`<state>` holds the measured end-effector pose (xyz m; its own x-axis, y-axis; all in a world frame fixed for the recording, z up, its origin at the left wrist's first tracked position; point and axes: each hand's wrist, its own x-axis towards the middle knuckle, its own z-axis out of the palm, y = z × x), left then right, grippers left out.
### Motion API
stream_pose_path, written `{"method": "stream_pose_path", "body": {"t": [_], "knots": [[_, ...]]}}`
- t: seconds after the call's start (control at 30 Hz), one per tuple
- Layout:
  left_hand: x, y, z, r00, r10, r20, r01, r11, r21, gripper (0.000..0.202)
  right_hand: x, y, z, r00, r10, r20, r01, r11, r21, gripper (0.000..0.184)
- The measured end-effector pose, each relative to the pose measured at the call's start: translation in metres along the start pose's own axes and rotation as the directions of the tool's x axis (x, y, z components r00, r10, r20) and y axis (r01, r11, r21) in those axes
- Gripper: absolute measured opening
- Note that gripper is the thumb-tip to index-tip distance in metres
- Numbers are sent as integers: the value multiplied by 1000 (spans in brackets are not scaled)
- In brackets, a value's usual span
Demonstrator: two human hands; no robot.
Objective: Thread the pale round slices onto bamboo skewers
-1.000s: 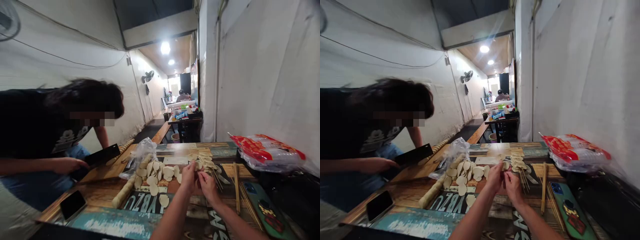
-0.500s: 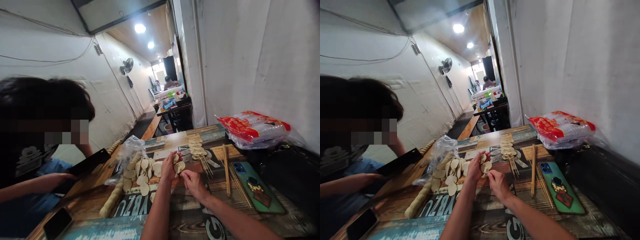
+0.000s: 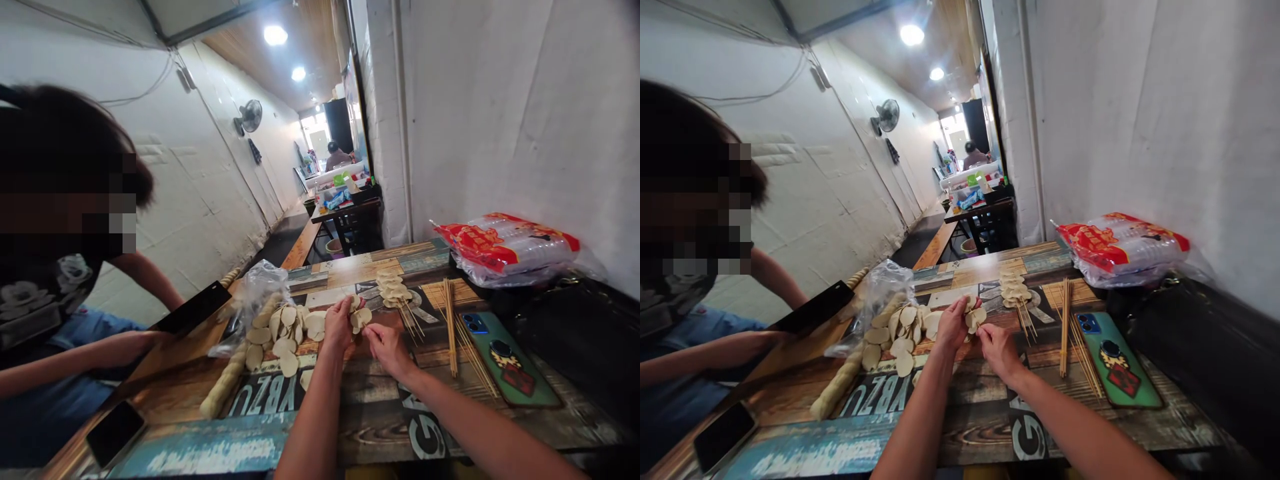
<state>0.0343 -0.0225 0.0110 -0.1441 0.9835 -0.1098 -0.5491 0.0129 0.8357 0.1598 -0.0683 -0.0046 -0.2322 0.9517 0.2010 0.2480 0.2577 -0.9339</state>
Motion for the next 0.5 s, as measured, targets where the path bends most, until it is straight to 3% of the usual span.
{"method": "stream_pose_path", "body": {"t": [0.27, 0.37, 0.43, 0.5], "knots": [[-2, -5, 8, 1000, 13, -5, -12, 999, 45, 31, 3, 4, 2, 999, 8, -44, -8, 1000, 12, 40], [-2, 0, 2, 994, 90, -58, -78, 980, 182, 37, 5, 7, 1, 998, 8, -70, -7, 1000, 26, 41], [-4, 5, -4, 966, 236, -103, -169, 884, 436, 32, 7, 8, -2, 992, 5, -126, -3, 1000, 15, 43], [-10, 7, -10, 939, 344, -30, -209, 635, 743, 21, 9, 9, -6, 981, 0, -196, -1, 1000, -6, 45]]}}
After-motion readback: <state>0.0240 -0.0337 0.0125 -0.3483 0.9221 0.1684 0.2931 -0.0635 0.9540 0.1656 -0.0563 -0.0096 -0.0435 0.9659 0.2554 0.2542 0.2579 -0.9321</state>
